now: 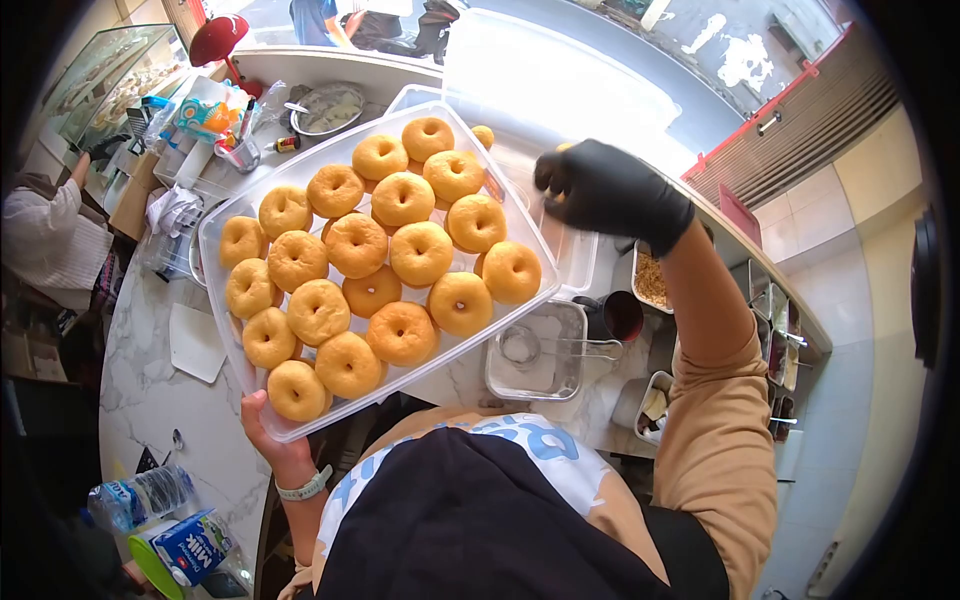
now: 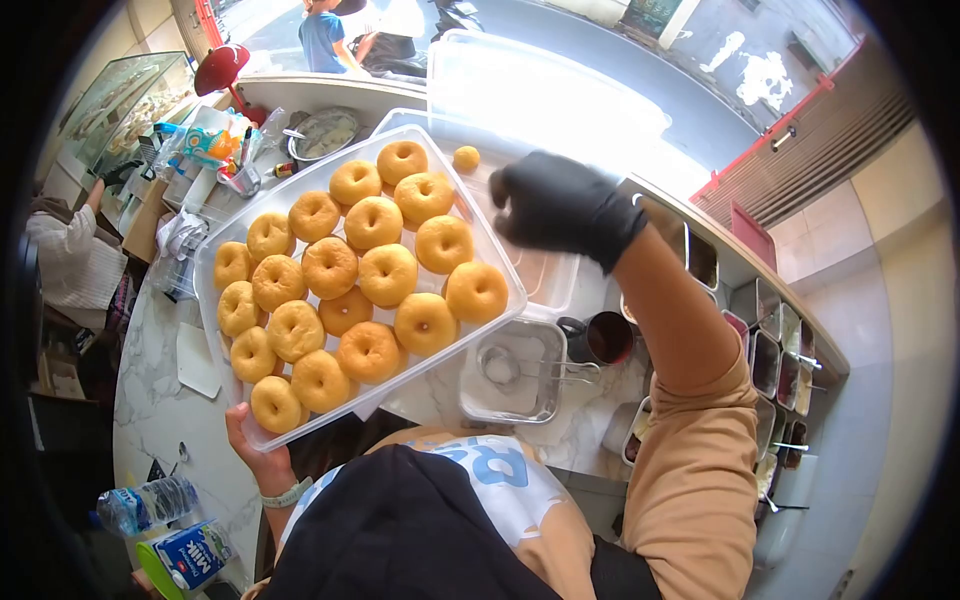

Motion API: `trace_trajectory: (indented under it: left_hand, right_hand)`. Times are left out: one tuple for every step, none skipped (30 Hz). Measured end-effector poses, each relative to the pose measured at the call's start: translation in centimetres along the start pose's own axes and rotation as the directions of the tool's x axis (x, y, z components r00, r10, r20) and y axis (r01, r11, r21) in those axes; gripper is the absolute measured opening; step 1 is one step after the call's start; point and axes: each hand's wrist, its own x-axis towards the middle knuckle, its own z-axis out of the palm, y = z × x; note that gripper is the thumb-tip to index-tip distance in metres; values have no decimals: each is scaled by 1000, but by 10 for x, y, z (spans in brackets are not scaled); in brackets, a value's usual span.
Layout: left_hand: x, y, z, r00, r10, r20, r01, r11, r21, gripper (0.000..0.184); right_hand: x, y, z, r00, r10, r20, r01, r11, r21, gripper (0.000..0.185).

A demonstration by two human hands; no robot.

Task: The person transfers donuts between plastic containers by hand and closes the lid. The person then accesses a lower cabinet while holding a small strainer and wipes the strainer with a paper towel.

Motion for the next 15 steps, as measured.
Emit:
trace_trajectory:
  left_hand:
    - [0, 1, 0, 1000, -12, 23, 12, 1000, -3, 44]
    - [1, 1, -2, 1000, -17, 13, 17, 1000, 1, 45]
    - [3, 0, -4, 1000, -18, 5, 18, 1000, 2, 46]
    - [3, -1, -5, 1000, -17, -6, 17, 1000, 3, 47]
    - [4, -1, -5, 1000, -12, -2, 12, 1000, -1, 49]
    - [4, -3, -4, 1000, -2, 0, 2, 1000, -8, 50]
    - [3, -2, -5, 1000, 4, -4, -4, 1000, -8, 51]
    - [4, -3, -7, 1000, 10, -6, -10, 1000, 2, 52]
    - [6, -5, -9, 1000, 15, -8, -14, 1000, 14, 53]
    - [6, -5, -10, 1000, 17, -10, -17, 1000, 25, 53]
    - [4, -3, -7, 1000, 21, 0, -21, 999, 29, 53]
    - [1, -2, -1, 1000, 23, 10, -23, 999, 30, 53]
    - [0, 0, 3, 1000, 24, 20, -25, 999, 32, 53]
    - [0, -1, 2, 999, 34, 7, -34, 999, 24, 53]
    - [1, -2, 0, 999, 43, -8, -43, 999, 18, 53]
  right_hand:
    - [14, 29, -1, 996, 84, 15, -82, 990, -116, 26]
    - [24, 49, 2, 976, 193, 101, -173, 969, -177, 35]
    - [33, 70, 16, 953, 256, 161, -212, 945, -248, 35]
    - [42, 85, 33, 898, 350, 266, -261, 911, -320, 41]
    - [46, 106, 59, 899, 368, 237, -274, 896, -350, 53]
    - [46, 117, 80, 908, 388, 159, -316, 883, -347, 65]
    - [45, 117, 93, 913, 380, 146, -292, 862, -415, 68]
    - [46, 117, 104, 928, 366, 74, -293, 837, -461, 65]
    - [47, 119, 112, 938, 347, 3, -298, 810, -505, 62]
    - [45, 119, 114, 952, 307, -2, -271, 836, -478, 61]
    - [42, 119, 113, 963, 268, -8, -243, 858, -453, 60]
    - [41, 120, 113, 973, 230, -15, -214, 878, -428, 59]
    - [40, 119, 114, 974, 222, -40, -219, 888, -403, 57]
    - [40, 117, 115, 974, 216, -64, -224, 899, -377, 55]
    - [40, 115, 115, 974, 211, -86, -228, 909, -349, 53]
